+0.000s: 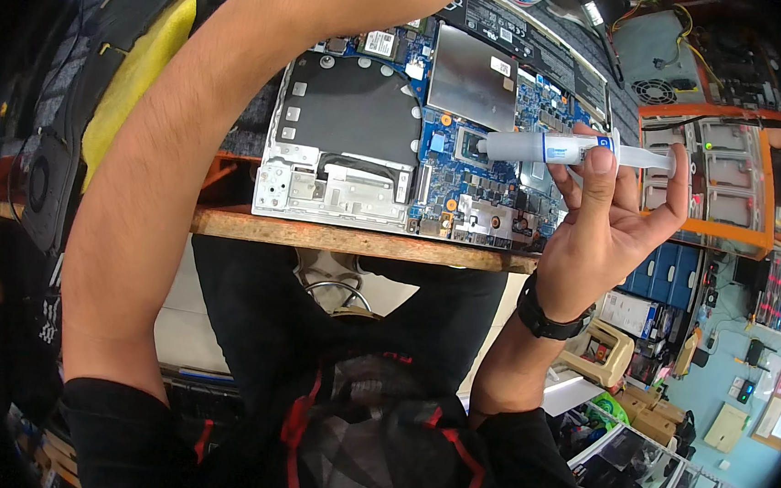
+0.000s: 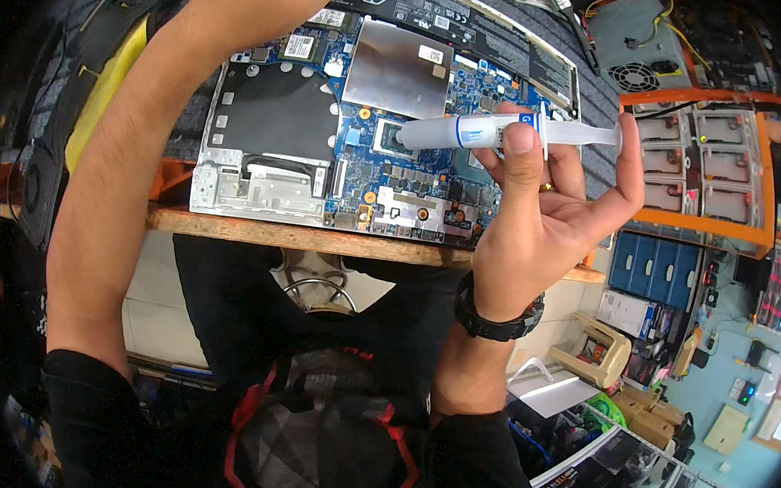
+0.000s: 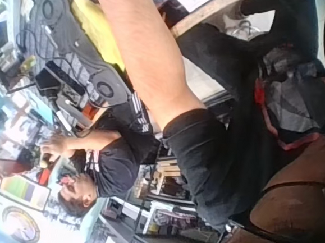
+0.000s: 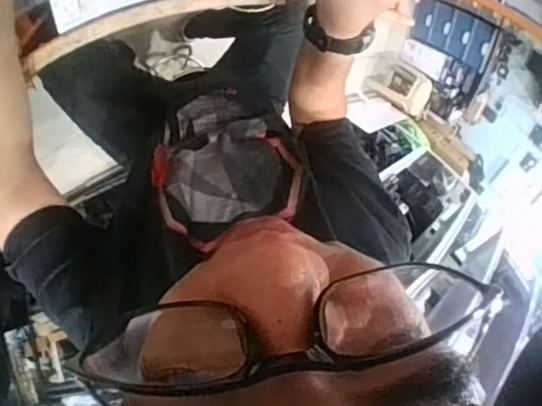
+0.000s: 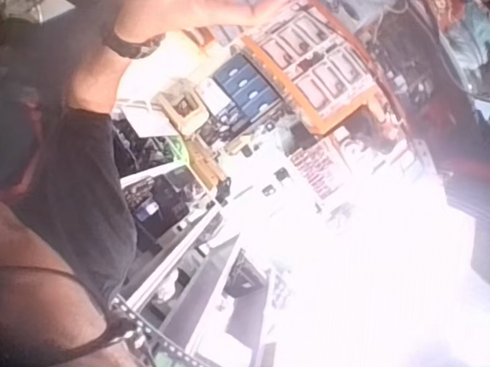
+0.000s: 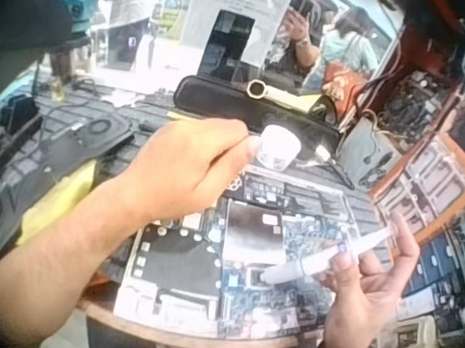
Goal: The person applies thermal paste to a laptop motherboard, uses a hairdryer on a cooling assembly, and then installs the cooling assembly onto the motherboard. They secure the assembly with a screwdriver and organize screws on the workbench.
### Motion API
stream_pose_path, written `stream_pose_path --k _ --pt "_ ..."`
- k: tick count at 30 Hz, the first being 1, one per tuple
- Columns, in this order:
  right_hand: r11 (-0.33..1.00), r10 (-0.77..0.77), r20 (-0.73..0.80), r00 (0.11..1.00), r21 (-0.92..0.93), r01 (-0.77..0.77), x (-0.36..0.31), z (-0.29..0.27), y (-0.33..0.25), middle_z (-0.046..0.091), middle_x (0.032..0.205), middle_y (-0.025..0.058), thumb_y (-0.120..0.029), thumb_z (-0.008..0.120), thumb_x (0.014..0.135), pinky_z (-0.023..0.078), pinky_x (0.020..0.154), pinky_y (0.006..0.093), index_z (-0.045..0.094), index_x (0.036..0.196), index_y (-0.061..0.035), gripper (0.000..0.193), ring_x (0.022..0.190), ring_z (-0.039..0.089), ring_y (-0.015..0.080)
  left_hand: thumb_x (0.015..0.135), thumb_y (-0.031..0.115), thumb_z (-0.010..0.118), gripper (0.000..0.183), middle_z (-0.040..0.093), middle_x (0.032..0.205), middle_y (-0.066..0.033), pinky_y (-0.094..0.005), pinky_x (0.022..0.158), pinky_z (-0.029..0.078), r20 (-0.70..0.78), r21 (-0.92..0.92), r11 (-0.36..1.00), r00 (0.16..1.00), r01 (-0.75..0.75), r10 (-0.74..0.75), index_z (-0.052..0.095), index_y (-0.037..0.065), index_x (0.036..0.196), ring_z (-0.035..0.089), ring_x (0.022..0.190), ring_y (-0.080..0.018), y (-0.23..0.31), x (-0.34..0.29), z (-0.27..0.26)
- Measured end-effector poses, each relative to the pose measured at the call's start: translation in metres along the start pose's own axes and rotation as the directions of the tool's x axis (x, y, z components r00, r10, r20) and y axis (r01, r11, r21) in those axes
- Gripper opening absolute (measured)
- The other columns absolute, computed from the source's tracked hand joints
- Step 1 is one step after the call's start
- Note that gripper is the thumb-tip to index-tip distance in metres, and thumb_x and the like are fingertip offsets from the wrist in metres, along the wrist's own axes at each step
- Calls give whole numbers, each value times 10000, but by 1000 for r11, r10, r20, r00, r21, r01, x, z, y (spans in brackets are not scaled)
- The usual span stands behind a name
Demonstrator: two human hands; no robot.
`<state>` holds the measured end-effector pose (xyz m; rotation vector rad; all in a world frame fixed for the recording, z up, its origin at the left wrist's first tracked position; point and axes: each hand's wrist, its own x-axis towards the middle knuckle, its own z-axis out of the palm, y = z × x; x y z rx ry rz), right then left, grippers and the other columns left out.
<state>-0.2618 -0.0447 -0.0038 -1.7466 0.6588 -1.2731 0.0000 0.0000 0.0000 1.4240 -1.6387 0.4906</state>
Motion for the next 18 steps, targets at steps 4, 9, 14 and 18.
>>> stream_pose_path --k 4,9,14,18 --pt "1000 -2 2 1000 8 2 -3 1 2 697 1049 222 -79 657 995 651 748 372 206 1516 -66 689 1029 723 281 1027 232 544 280 615 742 -164 -460 650 502 -39 -12 999 999 -38 37 570 34 831 628 708 -384 -2 -1 2" --pt "1000 -2 3 1000 -1 2 -3 1 2 697 1037 217 -76 656 995 652 753 376 204 1516 -72 689 1034 722 282 1032 234 535 277 619 753 -166 -469 659 503 -7 8 1000 1000 -13 13 575 31 848 632 725 -388 0 -2 1" --pt "1000 -2 1 1000 -2 2 -1 1 2 700 1031 220 -74 658 993 653 751 380 208 1516 -78 690 1034 723 285 1035 241 531 283 621 761 -169 -468 663 509 2 -10 1000 1000 25 -25 577 33 848 634 727 -388 3 -3 2" --pt "1000 -9 -5 1000 -8 9 -1 1 3 703 1030 220 -77 657 994 654 741 374 207 1514 -78 688 1031 725 286 1039 246 524 290 621 756 -163 -463 661 514 40 -4 999 998 51 -51 576 37 846 637 713 -376 4 -1 1"
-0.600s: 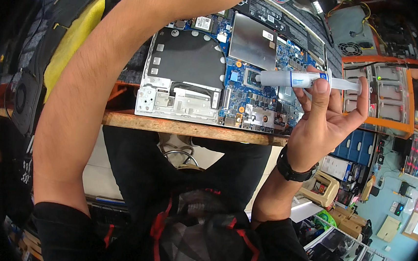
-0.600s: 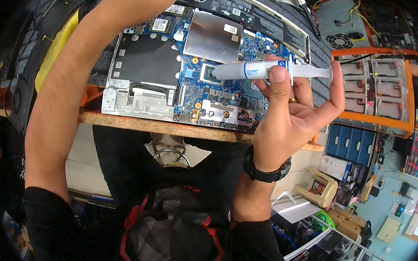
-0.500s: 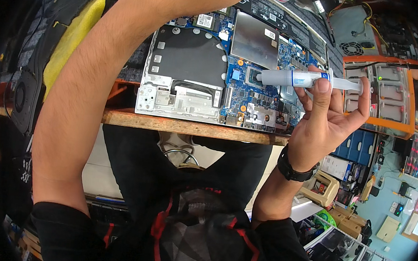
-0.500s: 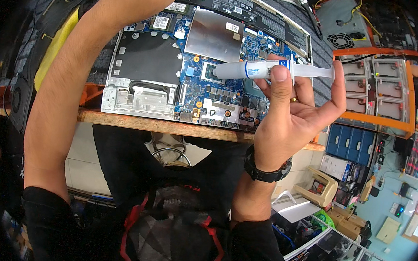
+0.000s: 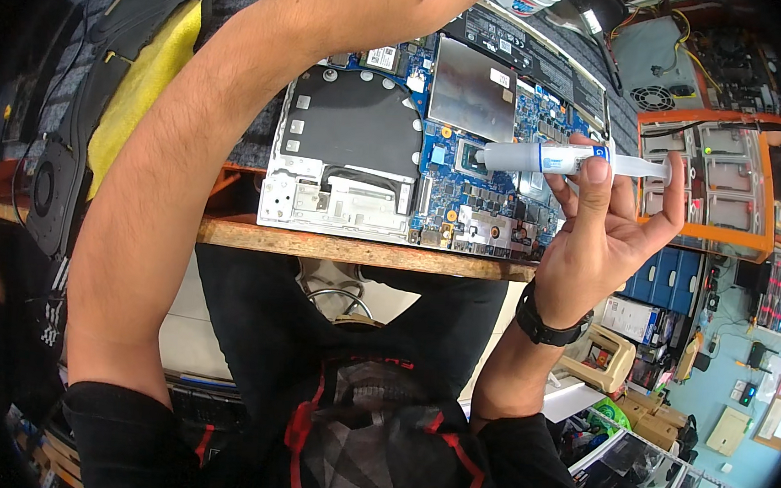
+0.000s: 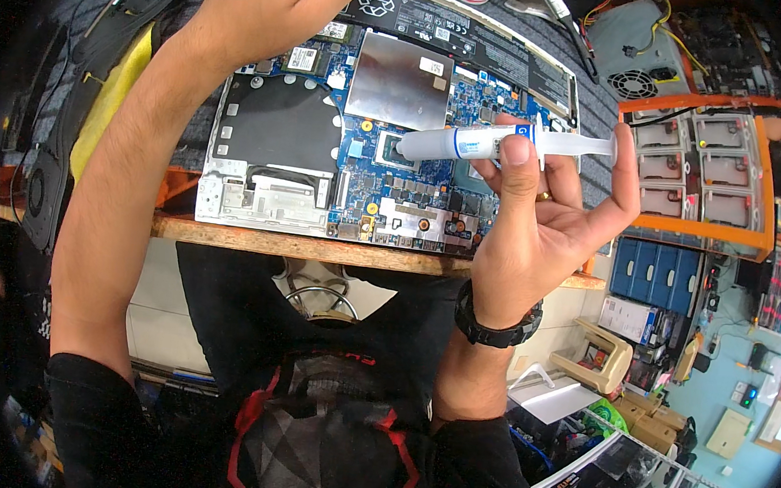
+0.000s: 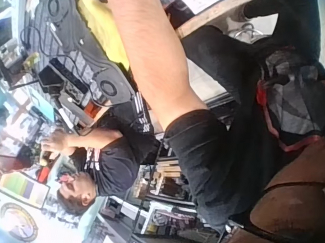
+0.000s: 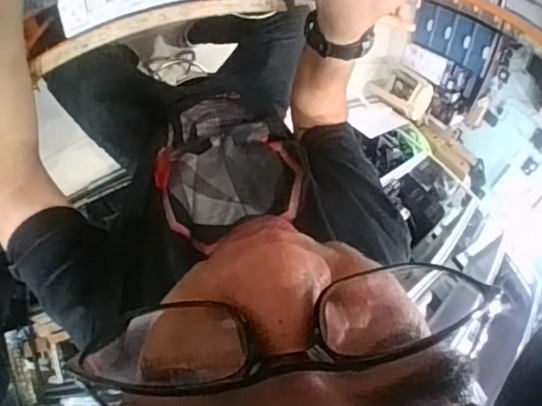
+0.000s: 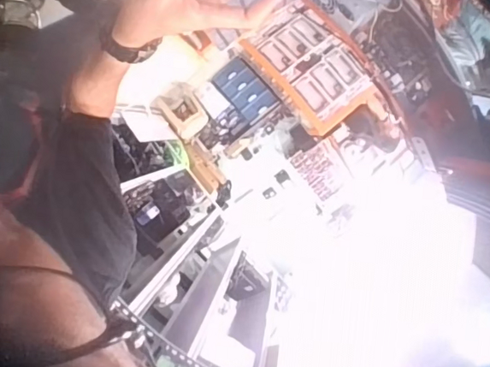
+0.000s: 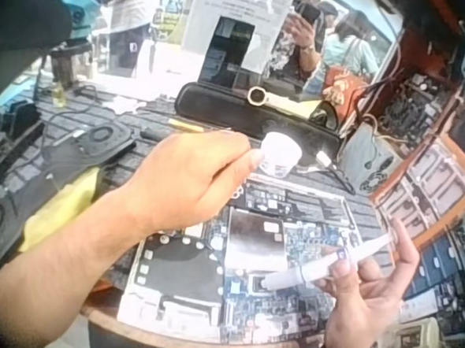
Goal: The person applies thermal paste to a laptop motherboard, uses a hairdryer on a cooling assembly, and then installs the cooling assembly onto the motherboard. They secure the assembly with a screwdriver and organize screws on the workbench.
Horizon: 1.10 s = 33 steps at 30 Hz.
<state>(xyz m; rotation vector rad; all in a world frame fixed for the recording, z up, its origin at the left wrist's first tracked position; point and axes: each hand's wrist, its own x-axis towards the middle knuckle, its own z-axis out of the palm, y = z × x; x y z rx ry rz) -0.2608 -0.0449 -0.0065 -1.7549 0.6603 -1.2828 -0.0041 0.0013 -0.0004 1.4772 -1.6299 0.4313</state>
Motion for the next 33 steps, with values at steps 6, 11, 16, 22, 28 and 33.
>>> stream_pose_path --k 6,11,16,22,28,33 --pt "1000 -6 3 1000 14 6 0 0 -2 703 1031 219 -80 655 996 654 732 366 211 1513 -76 681 1031 725 284 1045 251 513 294 622 754 -155 -457 658 517 11 -2 1000 1000 15 -15 570 39 850 640 704 -360 0 0 0" --pt "1000 -6 16 1000 19 5 0 -2 0 702 1041 216 -78 654 997 651 741 366 208 1513 -73 682 1037 722 282 1042 251 516 287 618 760 -162 -463 665 513 25 30 999 1000 18 -18 568 40 855 638 723 -374 2 0 -2" --pt "1000 -2 14 1000 17 2 -1 -2 0 701 1048 219 -83 656 997 647 738 358 207 1515 -74 685 1033 721 275 1037 251 521 281 616 765 -170 -473 672 509 -32 16 999 999 -32 32 567 40 857 634 736 -390 -1 -1 1" --pt "1000 3 10 1000 3 -3 -1 -1 -1 700 1058 230 -76 651 998 644 738 346 208 1514 -72 680 1025 722 266 1027 242 535 266 624 773 -172 -470 664 507 15 18 1000 1000 -2 1 572 37 862 636 735 -393 0 -1 0" --pt "996 41 12 999 78 -42 11 -7 -11 701 1094 234 -70 655 995 642 749 345 219 1524 -98 686 1001 722 245 997 249 606 217 621 773 -149 -412 624 490 23 -43 999 1000 10 -9 624 43 935 625 678 -331 5 -2 -9" --pt "994 76 29 997 82 -78 20 -10 -20 717 1102 225 -69 676 983 633 749 331 236 1528 -109 702 951 720 211 996 267 630 222 655 833 -144 -391 643 505 -34 -57 997 998 57 -59 663 48 1004 660 717 -314 7 -9 2"
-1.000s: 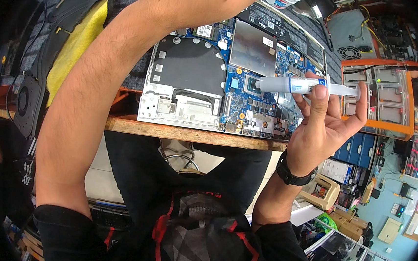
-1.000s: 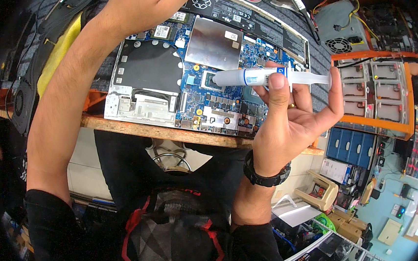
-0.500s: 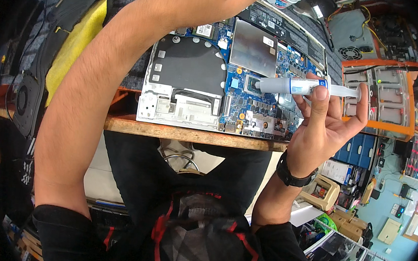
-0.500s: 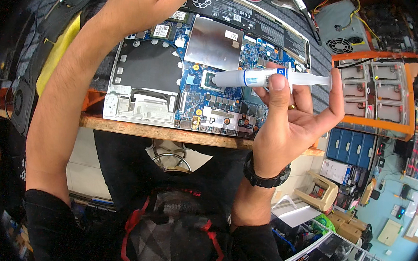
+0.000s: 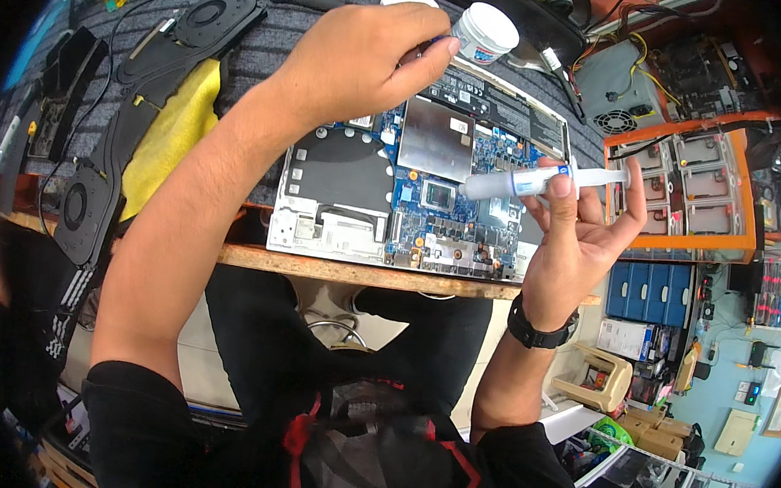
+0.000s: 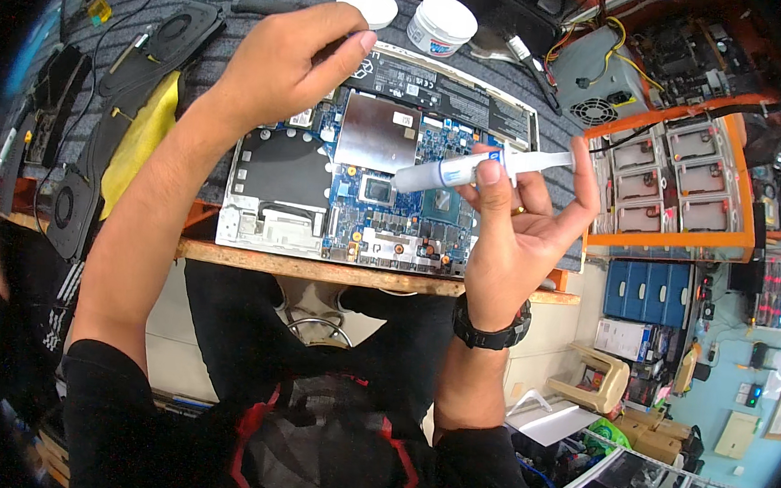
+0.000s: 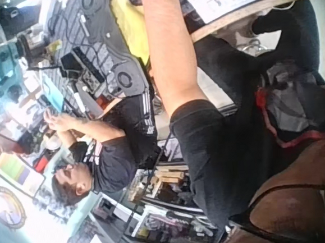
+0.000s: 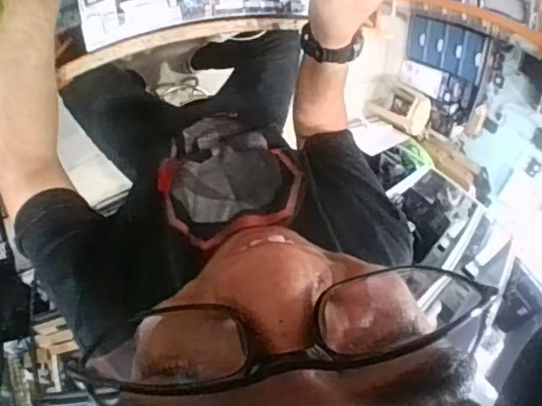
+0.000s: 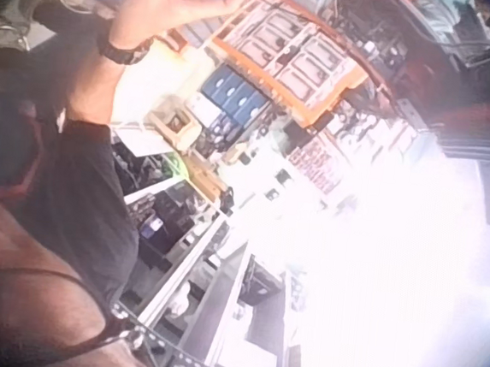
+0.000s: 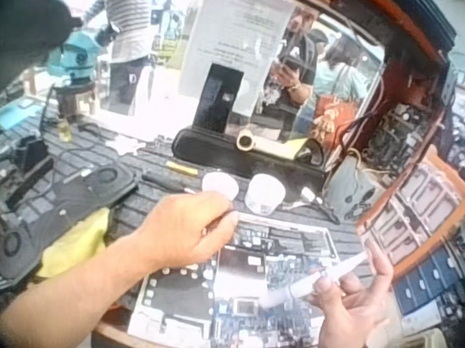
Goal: The person applies thermal paste to a laptop motherboard, uses a hairdryer on a cooling assembly, and then installs the cooling assembly onto the motherboard. They secure the assembly with a screwdriver and organize screws on the workbench.
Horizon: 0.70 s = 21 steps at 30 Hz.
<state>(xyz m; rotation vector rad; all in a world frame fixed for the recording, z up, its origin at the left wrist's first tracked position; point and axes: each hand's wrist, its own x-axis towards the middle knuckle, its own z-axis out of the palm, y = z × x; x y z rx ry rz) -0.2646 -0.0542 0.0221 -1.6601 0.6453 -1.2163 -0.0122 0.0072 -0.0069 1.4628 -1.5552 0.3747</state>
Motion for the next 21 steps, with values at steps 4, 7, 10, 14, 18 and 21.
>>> stream_pose_path --k 4,7,10,14,18,21 --pt "999 -7 26 1000 51 5 0 4 8 701 1064 228 -11 717 936 631 748 314 258 1509 -94 739 932 716 211 1018 246 607 216 685 880 -134 -395 669 520 -32 53 997 998 -57 59 671 42 1050 673 759 -339 -6 3 2" --pt "999 -33 37 999 -5 33 -4 3 13 712 1077 228 -42 691 965 633 759 331 246 1516 -88 710 937 719 210 1002 216 593 190 647 822 -157 -439 652 511 -29 75 993 996 -88 90 613 38 938 651 737 -362 -4 7 -3" --pt "997 -41 47 998 -58 44 -7 3 14 717 1086 235 -59 671 983 634 764 341 235 1523 -91 695 947 723 215 989 195 590 178 645 810 -171 -471 655 523 -19 65 996 998 -66 68 598 39 904 649 745 -394 3 10 -8" --pt "999 -33 38 999 -22 34 -7 5 15 711 1041 220 -30 700 953 641 734 323 255 1503 -73 709 922 721 209 983 194 593 166 655 825 -173 -463 660 531 -48 42 994 994 -96 98 611 38 928 658 760 -391 -4 9 -5" --pt "999 -39 14 999 -15 39 -6 7 16 710 1002 212 -15 715 938 645 718 317 259 1494 -61 720 886 719 197 965 191 601 159 662 840 -177 -462 664 534 -87 34 992 989 -120 123 621 34 947 666 772 -387 -2 10 -5" --pt "999 -29 28 999 -14 30 -7 8 15 707 996 211 -17 713 941 643 710 316 252 1496 -61 722 867 714 188 949 186 609 157 667 843 -177 -461 664 535 -12 33 998 998 -54 54 625 30 959 670 773 -383 5 8 -11"
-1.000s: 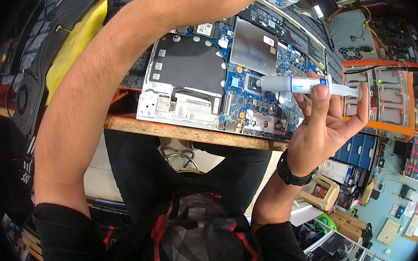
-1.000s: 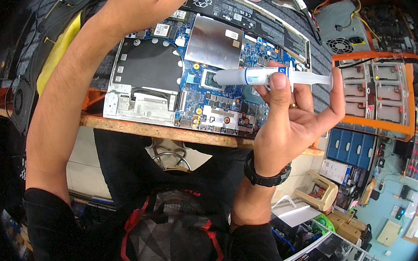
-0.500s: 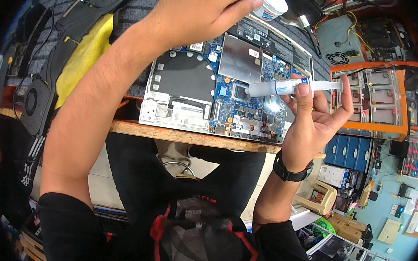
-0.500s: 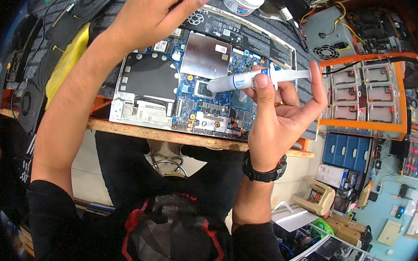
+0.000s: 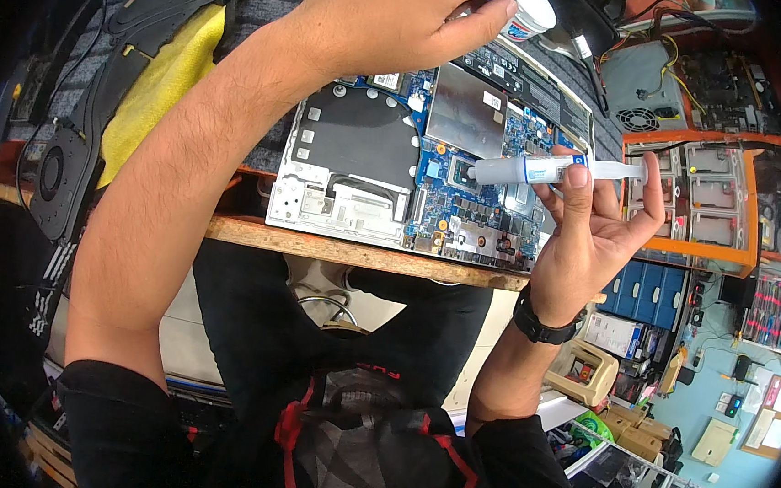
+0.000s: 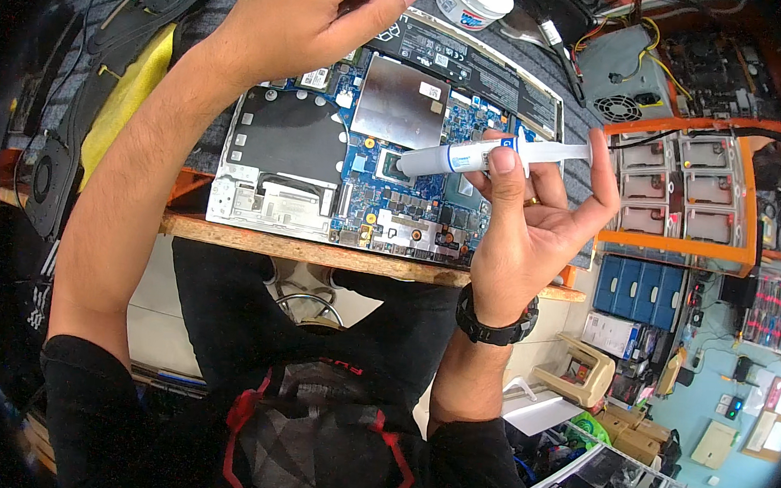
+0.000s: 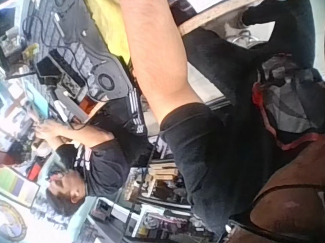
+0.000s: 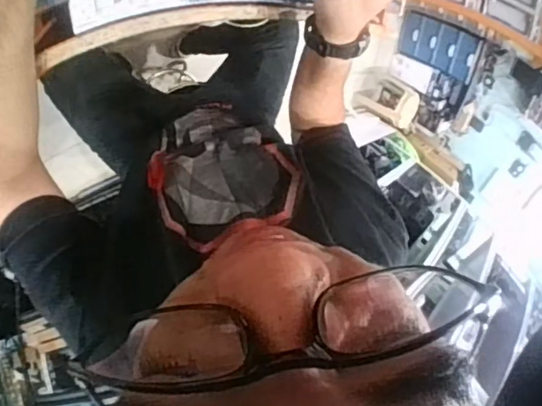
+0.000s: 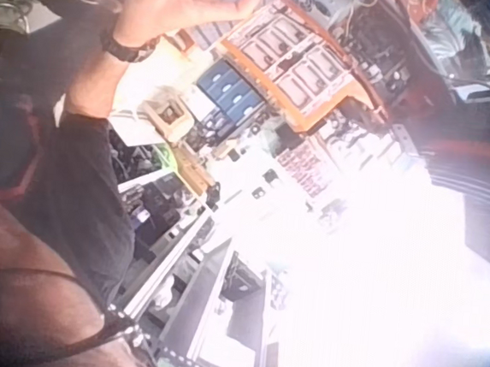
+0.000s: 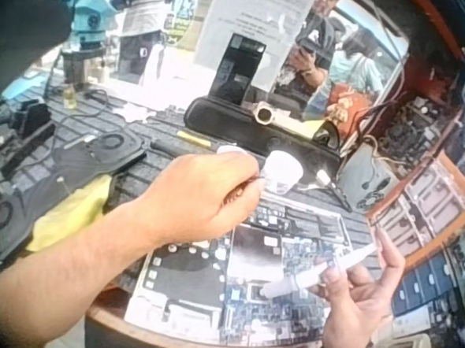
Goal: The person applies thermal paste to a laptop motherboard, uses a hairdryer on a cooling assembly, and then installs the cooling assembly onto the motherboard. They secure the assembly with a screwdriver and organize screws on the workbench.
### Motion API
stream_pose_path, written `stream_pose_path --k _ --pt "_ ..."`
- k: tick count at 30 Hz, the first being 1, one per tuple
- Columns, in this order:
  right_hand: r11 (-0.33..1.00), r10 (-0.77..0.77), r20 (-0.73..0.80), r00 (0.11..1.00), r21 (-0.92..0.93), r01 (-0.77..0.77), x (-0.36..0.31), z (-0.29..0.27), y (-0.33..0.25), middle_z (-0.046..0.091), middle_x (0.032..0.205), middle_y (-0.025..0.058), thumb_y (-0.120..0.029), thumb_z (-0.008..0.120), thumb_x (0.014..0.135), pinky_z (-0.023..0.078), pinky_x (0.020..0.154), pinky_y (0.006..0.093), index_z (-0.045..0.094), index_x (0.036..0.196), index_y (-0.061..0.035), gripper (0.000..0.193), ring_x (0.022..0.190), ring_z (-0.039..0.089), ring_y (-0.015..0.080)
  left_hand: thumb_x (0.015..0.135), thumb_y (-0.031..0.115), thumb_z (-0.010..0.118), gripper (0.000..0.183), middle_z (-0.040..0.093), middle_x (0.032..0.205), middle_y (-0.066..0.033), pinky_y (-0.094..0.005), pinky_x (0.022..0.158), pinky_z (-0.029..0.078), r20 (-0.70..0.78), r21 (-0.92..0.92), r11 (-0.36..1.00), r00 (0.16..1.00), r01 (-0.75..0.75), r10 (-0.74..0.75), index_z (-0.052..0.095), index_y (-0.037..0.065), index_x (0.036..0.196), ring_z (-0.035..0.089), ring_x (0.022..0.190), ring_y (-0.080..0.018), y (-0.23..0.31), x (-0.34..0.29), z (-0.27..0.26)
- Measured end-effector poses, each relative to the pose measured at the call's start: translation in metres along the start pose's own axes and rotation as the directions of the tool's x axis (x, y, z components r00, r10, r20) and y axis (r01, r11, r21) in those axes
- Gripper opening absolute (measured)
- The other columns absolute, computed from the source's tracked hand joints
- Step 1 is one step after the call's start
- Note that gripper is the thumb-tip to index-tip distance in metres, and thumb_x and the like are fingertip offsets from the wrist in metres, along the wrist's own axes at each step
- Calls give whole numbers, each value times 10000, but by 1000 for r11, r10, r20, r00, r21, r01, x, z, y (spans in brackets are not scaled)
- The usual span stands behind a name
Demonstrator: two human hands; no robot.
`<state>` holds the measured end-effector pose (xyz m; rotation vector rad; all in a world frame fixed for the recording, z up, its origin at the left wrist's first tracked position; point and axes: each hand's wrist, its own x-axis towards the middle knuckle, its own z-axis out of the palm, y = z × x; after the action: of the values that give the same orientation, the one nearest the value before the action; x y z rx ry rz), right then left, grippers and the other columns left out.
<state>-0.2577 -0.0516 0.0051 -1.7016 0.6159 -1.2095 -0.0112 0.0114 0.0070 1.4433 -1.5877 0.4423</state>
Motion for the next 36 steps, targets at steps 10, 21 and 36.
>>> stream_pose_path --k 10,21,36 --pt "1000 -19 -7 1000 -14 19 -1 -1 -1 713 956 195 -10 689 957 637 703 309 244 1495 -57 699 821 706 177 945 180 609 152 667 817 -176 -447 641 535 -19 -20 999 999 -28 28 615 28 938 672 740 -373 -2 0 2" --pt "1000 -18 -13 1000 4 18 -1 4 -2 721 974 214 -2 673 963 642 713 312 243 1486 -62 680 846 719 190 936 167 623 140 670 832 -169 -449 651 535 -46 -15 999 998 -52 52 611 28 932 675 760 -373 -1 -1 2" --pt "999 -29 0 1000 -17 29 -2 3 -1 730 996 226 -15 671 971 639 715 307 238 1485 -64 674 847 723 184 940 187 611 154 657 834 -155 -440 651 542 -39 -12 996 995 -94 93 601 33 933 677 763 -361 -6 -2 7"
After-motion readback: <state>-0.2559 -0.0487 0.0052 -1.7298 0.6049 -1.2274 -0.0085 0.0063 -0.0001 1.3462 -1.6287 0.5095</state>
